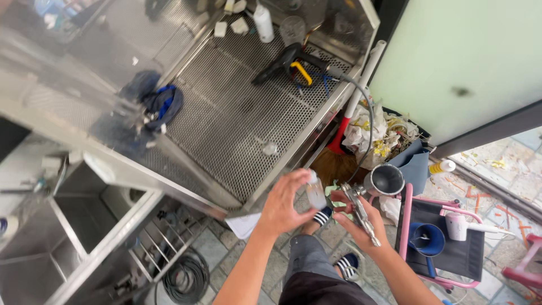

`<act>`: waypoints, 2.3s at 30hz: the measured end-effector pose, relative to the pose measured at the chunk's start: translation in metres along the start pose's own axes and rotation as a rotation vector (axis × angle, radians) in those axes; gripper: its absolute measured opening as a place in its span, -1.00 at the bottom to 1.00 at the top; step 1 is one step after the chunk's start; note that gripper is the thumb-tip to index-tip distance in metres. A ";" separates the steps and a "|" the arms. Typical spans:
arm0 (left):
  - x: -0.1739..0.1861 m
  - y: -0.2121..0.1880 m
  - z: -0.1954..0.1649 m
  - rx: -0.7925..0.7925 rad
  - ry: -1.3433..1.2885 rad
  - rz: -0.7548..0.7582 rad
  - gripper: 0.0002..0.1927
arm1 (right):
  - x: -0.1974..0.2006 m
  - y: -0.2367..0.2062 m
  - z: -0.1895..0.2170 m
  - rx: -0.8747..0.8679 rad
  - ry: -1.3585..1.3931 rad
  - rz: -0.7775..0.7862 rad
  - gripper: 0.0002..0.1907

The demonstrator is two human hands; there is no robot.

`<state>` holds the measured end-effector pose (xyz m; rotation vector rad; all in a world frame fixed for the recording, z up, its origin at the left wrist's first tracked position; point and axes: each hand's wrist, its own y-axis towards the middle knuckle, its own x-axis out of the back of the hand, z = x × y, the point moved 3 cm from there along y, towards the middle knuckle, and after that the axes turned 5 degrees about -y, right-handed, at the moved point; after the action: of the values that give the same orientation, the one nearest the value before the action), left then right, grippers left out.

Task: The person rinses a spray gun under running water in a stainless steel sink, then moves to a work area to attach a container and prepare the gun for use. They handle insoles and a hair dryer while seated on a low stool.

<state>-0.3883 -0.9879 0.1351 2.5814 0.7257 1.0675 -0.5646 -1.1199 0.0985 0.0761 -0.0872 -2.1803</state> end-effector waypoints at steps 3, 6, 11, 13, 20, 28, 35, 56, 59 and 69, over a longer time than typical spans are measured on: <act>-0.008 -0.048 -0.037 0.008 -0.002 0.022 -0.15 | -0.020 -0.025 0.002 -0.098 -0.098 0.014 -0.61; 0.001 -0.071 -0.060 0.028 -0.040 -0.021 -0.17 | -0.037 -0.033 -0.001 -0.073 -0.146 0.017 -0.63; 0.045 -0.090 -0.058 0.285 -0.436 0.015 -0.43 | -0.051 -0.059 -0.007 -0.019 -0.260 0.077 -0.66; 0.061 -0.082 -0.056 0.095 -0.320 0.065 -0.51 | -0.060 -0.061 -0.012 -0.063 -0.197 0.108 -0.59; 0.094 -0.070 -0.032 0.132 -0.230 0.237 -0.58 | -0.109 -0.051 -0.001 0.029 -0.319 0.055 -0.47; 0.123 -0.052 -0.001 0.067 -0.160 0.577 -0.54 | -0.145 -0.041 0.009 0.008 -0.403 0.049 -0.50; 0.128 -0.050 -0.005 -0.090 0.109 0.681 -0.54 | -0.160 -0.040 0.006 0.007 -0.408 0.088 -0.52; 0.105 -0.051 -0.001 0.357 0.014 0.604 -0.45 | -0.150 -0.048 0.008 -0.092 -0.381 0.006 -0.39; 0.105 -0.047 -0.009 0.393 0.043 0.534 -0.58 | -0.150 -0.050 0.005 -0.110 -0.455 -0.034 -0.39; 0.096 -0.069 -0.046 -0.052 0.172 0.312 -0.68 | -0.134 -0.055 -0.009 -0.064 -0.253 -0.155 -0.55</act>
<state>-0.3874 -0.8762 0.1956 2.6384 0.3286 1.3933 -0.5318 -0.9785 0.0871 -0.2369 -0.1587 -2.3360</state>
